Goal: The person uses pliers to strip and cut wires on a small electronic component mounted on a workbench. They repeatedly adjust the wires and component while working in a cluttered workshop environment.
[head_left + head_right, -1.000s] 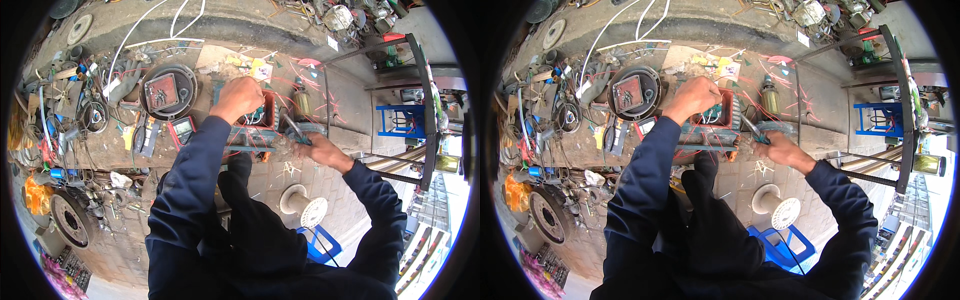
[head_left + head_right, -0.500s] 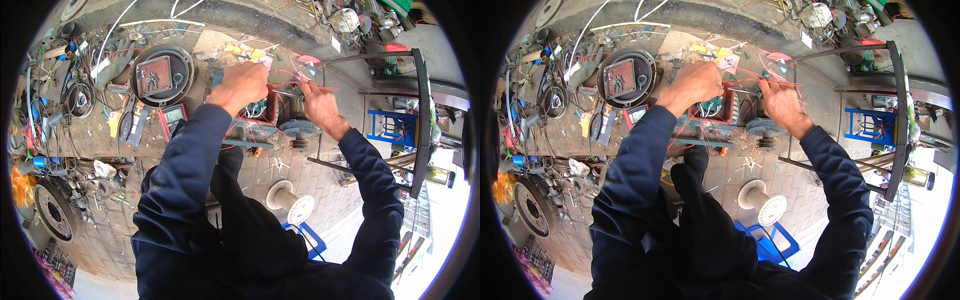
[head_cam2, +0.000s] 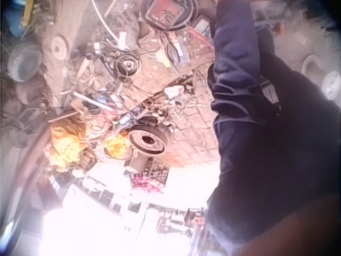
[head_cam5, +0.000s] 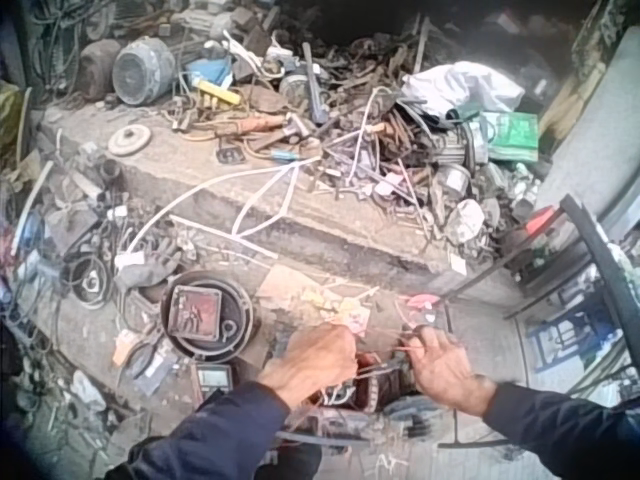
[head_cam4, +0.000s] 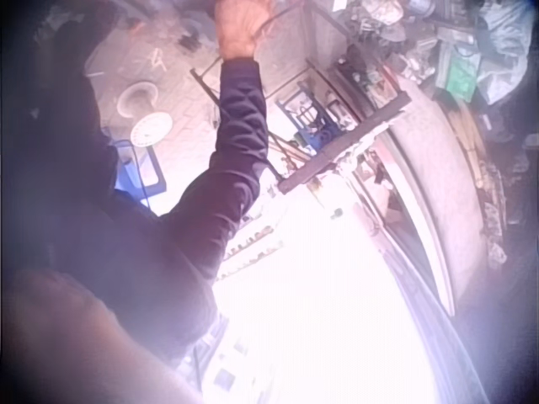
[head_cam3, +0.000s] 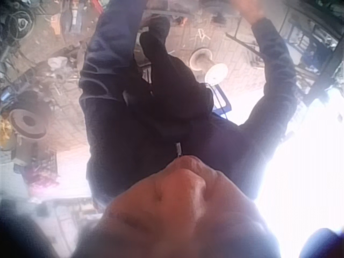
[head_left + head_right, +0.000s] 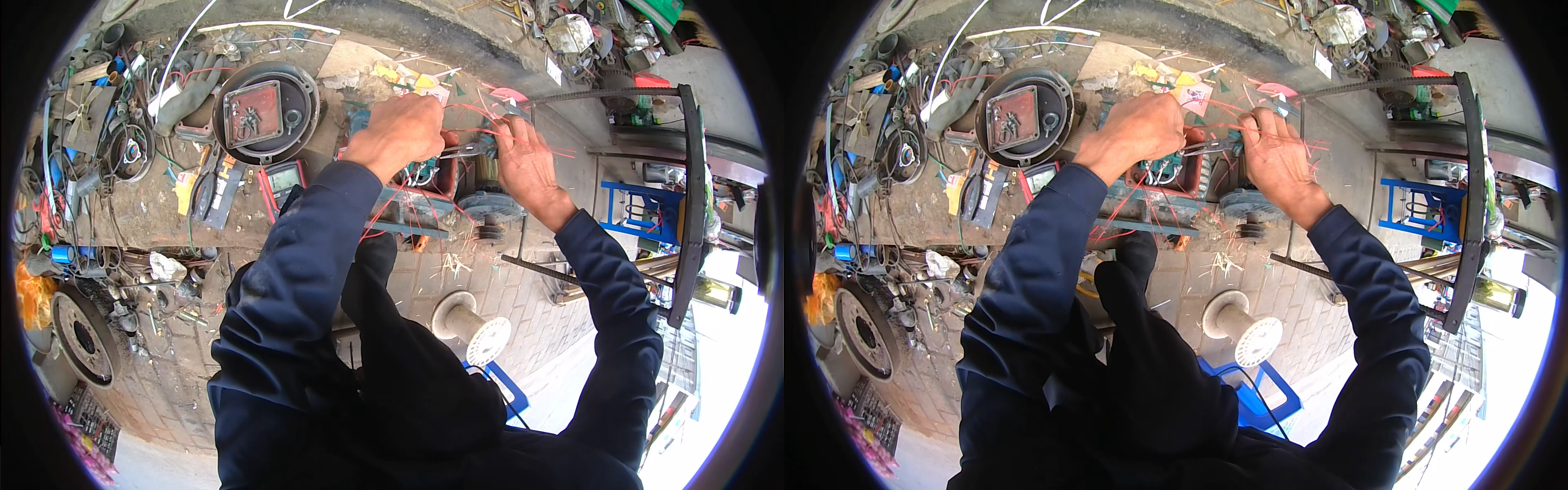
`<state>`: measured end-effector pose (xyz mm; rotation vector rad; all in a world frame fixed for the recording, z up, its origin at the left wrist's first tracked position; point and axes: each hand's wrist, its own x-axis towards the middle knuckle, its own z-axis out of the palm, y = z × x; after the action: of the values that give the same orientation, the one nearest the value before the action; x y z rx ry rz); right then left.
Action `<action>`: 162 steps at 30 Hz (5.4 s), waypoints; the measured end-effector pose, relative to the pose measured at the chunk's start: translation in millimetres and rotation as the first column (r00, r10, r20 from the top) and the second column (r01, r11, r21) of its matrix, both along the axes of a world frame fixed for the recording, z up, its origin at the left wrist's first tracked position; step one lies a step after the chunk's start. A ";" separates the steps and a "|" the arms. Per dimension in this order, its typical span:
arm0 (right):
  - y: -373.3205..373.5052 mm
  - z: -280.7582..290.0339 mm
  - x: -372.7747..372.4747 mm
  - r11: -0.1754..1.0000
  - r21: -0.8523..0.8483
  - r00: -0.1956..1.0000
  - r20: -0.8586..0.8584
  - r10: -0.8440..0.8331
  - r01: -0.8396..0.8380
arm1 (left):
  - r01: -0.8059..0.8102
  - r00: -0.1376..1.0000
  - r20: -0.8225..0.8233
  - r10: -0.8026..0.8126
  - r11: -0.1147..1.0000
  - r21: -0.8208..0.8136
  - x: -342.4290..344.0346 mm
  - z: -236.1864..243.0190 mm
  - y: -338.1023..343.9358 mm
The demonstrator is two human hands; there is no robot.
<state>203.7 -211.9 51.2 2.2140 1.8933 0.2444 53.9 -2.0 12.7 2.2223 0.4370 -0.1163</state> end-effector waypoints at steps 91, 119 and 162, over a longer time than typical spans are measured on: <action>33.9 25.0 32.7 0.926 -0.163 0.928 -0.213 0.305 -0.341 | 0.012 0.993 -0.119 -0.004 0.998 0.063 4.7 4.8 -3.3; 16.9 29.1 6.9 0.969 -0.196 0.962 -0.255 0.100 -0.153 | -0.006 0.997 -0.077 0.009 0.999 0.047 -1.3 8.2 -7.3; -3.7 28.9 -71.9 0.871 -0.264 0.894 -0.064 -0.444 0.414 | -0.012 0.995 -0.099 0.016 0.999 0.042 4.5 3.8 -5.9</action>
<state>131.7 -215.7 80.1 2.4392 1.3336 -0.1958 58.4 -7.9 16.5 2.2606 0.5131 -0.2131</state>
